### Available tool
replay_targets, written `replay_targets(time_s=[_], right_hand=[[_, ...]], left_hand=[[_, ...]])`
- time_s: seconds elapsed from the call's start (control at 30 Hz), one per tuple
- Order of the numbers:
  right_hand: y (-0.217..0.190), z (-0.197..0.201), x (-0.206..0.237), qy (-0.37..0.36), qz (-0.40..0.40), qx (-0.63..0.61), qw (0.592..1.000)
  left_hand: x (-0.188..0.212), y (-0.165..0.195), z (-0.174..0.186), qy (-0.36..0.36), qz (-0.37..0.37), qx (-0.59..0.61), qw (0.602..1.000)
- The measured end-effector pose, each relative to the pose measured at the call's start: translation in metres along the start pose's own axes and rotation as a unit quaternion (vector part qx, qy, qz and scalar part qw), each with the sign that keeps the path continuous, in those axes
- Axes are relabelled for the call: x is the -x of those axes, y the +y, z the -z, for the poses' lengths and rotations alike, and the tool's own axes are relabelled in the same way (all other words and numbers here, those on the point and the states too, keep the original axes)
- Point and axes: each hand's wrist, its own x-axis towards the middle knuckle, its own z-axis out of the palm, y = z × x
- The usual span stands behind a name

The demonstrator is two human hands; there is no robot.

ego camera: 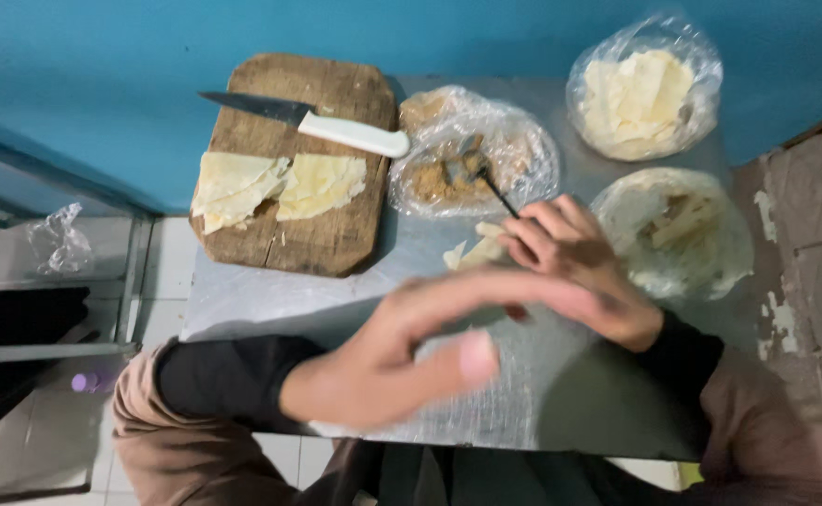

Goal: The person sits at a metal table and folds thin pastry wrappers by hand, spooning brown filling from a plastic-covered container onto a wrapper and folding the wrapper over the filling into a parcel, repeating with more wrappers. A knife rests on a wooden cutting board beside the work area.

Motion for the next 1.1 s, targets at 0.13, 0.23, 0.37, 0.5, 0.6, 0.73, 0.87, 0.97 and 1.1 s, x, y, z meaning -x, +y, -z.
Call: replay_targets(time_s=[0.13,0.23,0.37,0.5,0.6,0.73,0.87,0.97,1.1], right_hand=[[-0.001,-0.014,-0.001,0.036,-0.047,-0.008,0.998],[-0.003,-0.014,0.005,0.022,-0.086,-0.05,0.995],[-0.007,-0.017,0.006,0.026,-0.109,-0.065,0.992],[-0.013,-0.011,0.009,0.037,-0.124,-0.071,0.989],[-0.019,-0.005,0.014,0.033,-0.139,-0.089,0.986],[-0.032,0.007,0.022,0.034,-0.131,-0.1,0.986],[-0.045,0.017,0.027,0.017,-0.122,-0.11,0.986],[-0.051,0.018,0.027,0.021,-0.121,-0.119,0.985],[-0.054,0.018,0.028,0.024,-0.099,-0.125,0.987]], left_hand=[[0.009,0.011,-0.031,-0.042,-0.035,0.02,0.998],[0.003,-0.021,-0.075,-0.002,-0.027,-0.001,1.0],[0.018,-0.046,-0.128,0.042,0.022,0.062,0.997],[0.023,-0.064,-0.158,0.059,0.046,0.098,0.992],[0.027,-0.069,-0.166,0.064,0.051,0.107,0.991],[0.034,-0.066,-0.164,0.07,0.062,0.114,0.989],[0.041,-0.059,-0.158,0.08,0.072,0.116,0.987],[0.046,-0.054,-0.152,0.094,0.078,0.115,0.986],[0.053,-0.046,-0.14,0.121,0.081,0.12,0.982]])
